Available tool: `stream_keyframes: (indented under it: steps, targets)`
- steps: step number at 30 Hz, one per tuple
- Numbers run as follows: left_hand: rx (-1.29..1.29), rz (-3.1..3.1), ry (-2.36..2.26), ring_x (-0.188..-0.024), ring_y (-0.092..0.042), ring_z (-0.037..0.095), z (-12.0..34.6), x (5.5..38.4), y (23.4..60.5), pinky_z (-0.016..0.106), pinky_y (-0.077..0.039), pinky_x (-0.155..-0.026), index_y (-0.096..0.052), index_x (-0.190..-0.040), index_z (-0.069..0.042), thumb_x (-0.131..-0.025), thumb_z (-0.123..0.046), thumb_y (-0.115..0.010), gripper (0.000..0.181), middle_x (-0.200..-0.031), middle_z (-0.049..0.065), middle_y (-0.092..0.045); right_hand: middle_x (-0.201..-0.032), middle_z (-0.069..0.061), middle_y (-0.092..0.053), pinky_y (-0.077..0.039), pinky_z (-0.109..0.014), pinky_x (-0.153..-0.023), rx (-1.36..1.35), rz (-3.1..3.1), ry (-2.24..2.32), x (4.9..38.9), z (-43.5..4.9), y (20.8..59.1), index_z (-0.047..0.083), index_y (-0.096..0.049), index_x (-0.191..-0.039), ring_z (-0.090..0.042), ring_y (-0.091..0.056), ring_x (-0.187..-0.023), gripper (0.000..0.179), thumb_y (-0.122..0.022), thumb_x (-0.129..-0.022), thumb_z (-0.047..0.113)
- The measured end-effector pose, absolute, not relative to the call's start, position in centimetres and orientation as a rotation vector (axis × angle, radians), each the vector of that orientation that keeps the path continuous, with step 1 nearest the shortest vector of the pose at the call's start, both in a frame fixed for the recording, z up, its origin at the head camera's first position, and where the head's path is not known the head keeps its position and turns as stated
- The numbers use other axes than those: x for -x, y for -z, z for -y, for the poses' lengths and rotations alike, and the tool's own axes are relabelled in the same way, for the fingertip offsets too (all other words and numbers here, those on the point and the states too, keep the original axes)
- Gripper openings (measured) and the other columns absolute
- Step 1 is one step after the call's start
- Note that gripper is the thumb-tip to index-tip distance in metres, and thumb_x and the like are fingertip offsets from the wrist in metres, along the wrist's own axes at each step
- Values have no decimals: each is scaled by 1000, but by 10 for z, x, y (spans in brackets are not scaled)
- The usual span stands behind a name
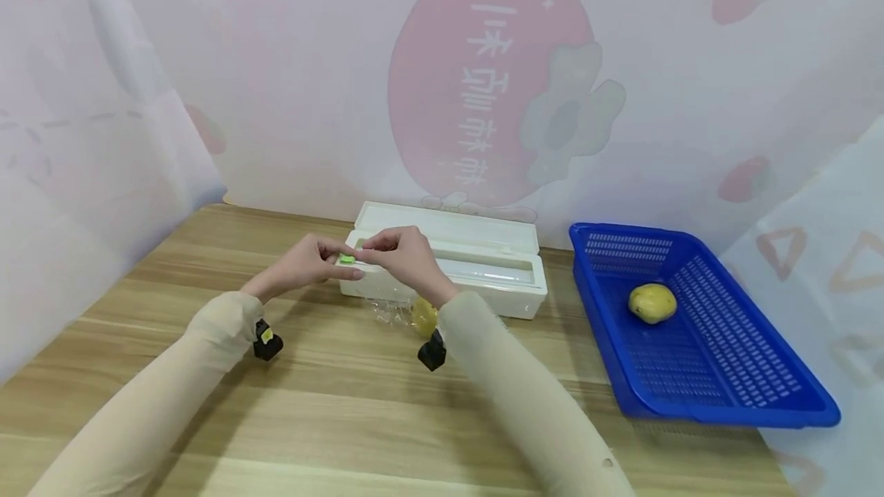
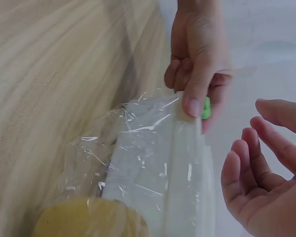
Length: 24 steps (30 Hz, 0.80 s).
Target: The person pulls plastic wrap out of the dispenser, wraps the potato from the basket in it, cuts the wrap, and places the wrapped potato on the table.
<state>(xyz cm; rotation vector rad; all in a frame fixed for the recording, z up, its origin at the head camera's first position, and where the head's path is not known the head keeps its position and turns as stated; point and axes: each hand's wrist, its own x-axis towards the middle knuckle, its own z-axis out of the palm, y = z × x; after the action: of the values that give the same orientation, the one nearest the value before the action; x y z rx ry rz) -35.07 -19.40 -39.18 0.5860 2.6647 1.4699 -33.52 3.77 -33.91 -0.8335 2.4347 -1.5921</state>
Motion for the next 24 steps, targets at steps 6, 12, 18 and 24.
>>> stream_keyframes:
  steps: [6, 12, 18, 24]
  targets:
    - [-614, -2688, -1468, -51, -35, 14, 194, 352, 395, 26, -31, -48, -78, -101, -28, -74, -44, -86, 32, -57, 2, -39, -89, 3, -72, -52, -30, -72, 847, -2496, 1562, 349, -23, 354, 7, -77, -99, -17, -65, -84, 15, -75, -90, 18]
    - [-604, -2683, -1496, -49, -35, 13, 195, 351, 397, 25, -30, -46, -78, -98, -27, -74, -40, -86, 28, -55, 1, -39, -88, 3, -72, -51, -28, -69, 882, -2530, 1539, 351, -14, 363, 7, -78, -97, -14, -65, -79, 11, -75, -89, 15]
    - [-590, -2675, -1506, -49, -36, 11, 195, 352, 395, 23, -30, -45, -78, -102, -25, -75, -38, -87, 32, -55, 0, -41, -84, 0, -73, -49, -26, -68, 856, -2465, 1612, 350, -10, 366, 3, -77, -96, -14, -65, -79, 11, -75, -89, 12]
    - [-572, -2651, -1493, -49, -37, 12, 195, 352, 394, 24, -32, -46, -76, -110, -22, -75, -36, -87, 40, -58, 3, -44, -83, 0, -73, -48, -27, -70, 789, -2421, 1668, 351, -8, 369, 1, -77, -97, -16, -64, -79, 13, -77, -87, 10]
